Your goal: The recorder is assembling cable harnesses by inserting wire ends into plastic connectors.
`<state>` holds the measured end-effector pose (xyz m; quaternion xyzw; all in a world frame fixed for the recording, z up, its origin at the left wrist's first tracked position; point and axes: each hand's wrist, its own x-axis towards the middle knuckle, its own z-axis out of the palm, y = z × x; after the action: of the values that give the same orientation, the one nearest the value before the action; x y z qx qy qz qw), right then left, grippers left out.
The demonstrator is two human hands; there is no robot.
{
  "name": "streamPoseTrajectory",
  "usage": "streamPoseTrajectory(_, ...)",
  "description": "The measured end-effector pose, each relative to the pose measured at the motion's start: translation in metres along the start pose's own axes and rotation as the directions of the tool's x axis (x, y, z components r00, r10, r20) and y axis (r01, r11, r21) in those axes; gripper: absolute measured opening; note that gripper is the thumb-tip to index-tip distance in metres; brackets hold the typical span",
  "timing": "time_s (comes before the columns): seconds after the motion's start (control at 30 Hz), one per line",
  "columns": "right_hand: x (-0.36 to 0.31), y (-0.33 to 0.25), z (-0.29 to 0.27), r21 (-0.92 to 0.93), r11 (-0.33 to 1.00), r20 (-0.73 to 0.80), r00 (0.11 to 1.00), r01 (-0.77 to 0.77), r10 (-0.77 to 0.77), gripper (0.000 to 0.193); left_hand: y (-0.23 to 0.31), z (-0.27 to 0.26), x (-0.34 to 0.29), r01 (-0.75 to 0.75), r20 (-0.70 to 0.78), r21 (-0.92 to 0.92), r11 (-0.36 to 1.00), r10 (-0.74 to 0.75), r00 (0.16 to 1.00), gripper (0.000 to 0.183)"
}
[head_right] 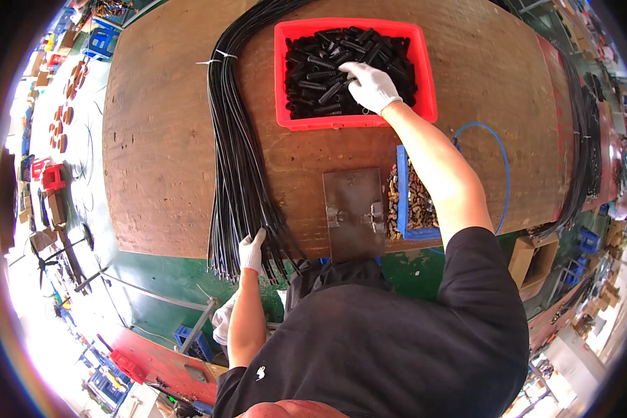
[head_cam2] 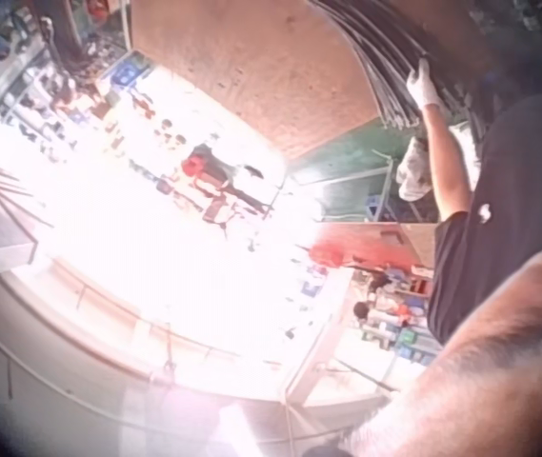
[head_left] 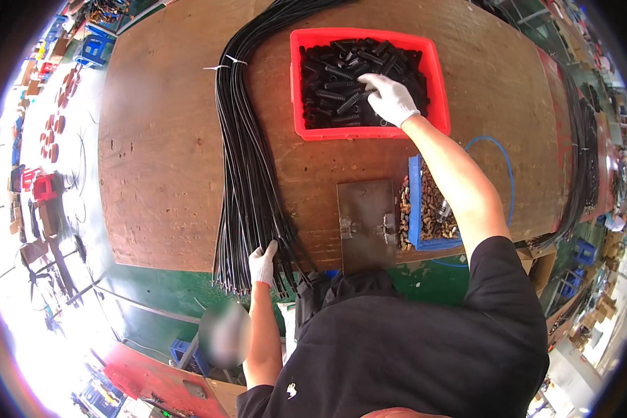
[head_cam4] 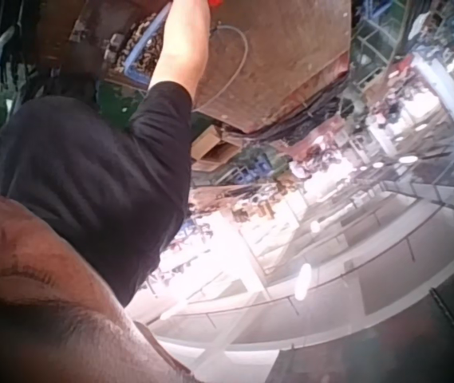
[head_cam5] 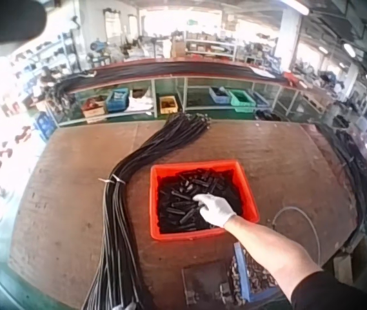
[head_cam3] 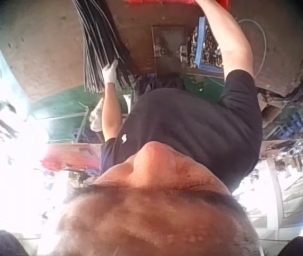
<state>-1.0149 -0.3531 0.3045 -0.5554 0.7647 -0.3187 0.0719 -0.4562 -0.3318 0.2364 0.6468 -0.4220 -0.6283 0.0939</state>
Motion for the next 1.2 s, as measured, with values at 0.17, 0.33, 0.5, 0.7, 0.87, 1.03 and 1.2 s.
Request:
streamPoseTrajectory(0.17, 0.031, -0.002, -0.010, 0.168, 0.934, -0.207, 0.915, -0.315, 0.346, 0.032, -0.007, -0.002, 0.004, 0.032, 0.010, -0.024, 0.999, -0.031, 0.999, 0.031)
streamPoseTrajectory(0.33, 0.060, -0.032, -0.019, 0.042, 0.785, 0.007, 0.786, -0.618, 0.618, 0.080, -0.004, -0.003, 0.002, -0.003, 0.009, -0.018, 1.000, 0.003, 1.000, 0.031)
streamPoseTrajectory(0.5, 0.092, -0.058, -0.033, -0.520, 0.854, 0.274, 0.948, 0.005, 0.161, 0.072, -0.011, -0.007, 0.004, 0.031, 0.019, -0.013, 0.999, -0.031, 0.999, 0.031)
streamPoseTrajectory(0.7, 0.116, -0.049, -0.022, -0.580, 0.652, 0.680, 0.731, 0.488, 0.058, 0.052, -0.007, -0.002, 0.003, -0.019, 0.018, -0.065, 0.998, 0.020, 1.000, 0.029)
streamPoseTrajectory(0.87, 0.107, -0.029, 0.022, -0.687, 0.557, 0.575, 0.818, 0.467, 0.024, 0.034, -0.010, -0.004, 0.005, 0.005, -0.002, 0.013, 1.000, -0.005, 1.000, 0.028)
streamPoseTrajectory(1.03, 0.093, -0.024, 0.026, -0.693, 0.609, 0.497, 0.868, 0.386, 0.016, 0.024, -0.019, -0.002, 0.004, -0.031, -0.019, -0.039, 0.999, 0.030, 0.999, 0.030)
streamPoseTrajectory(1.2, 0.078, -0.027, -0.018, -0.665, 0.733, 0.468, 0.845, 0.144, 0.259, 0.043, -0.011, 0.000, 0.004, -0.042, -0.012, 0.001, 0.999, 0.042, 0.999, 0.033)
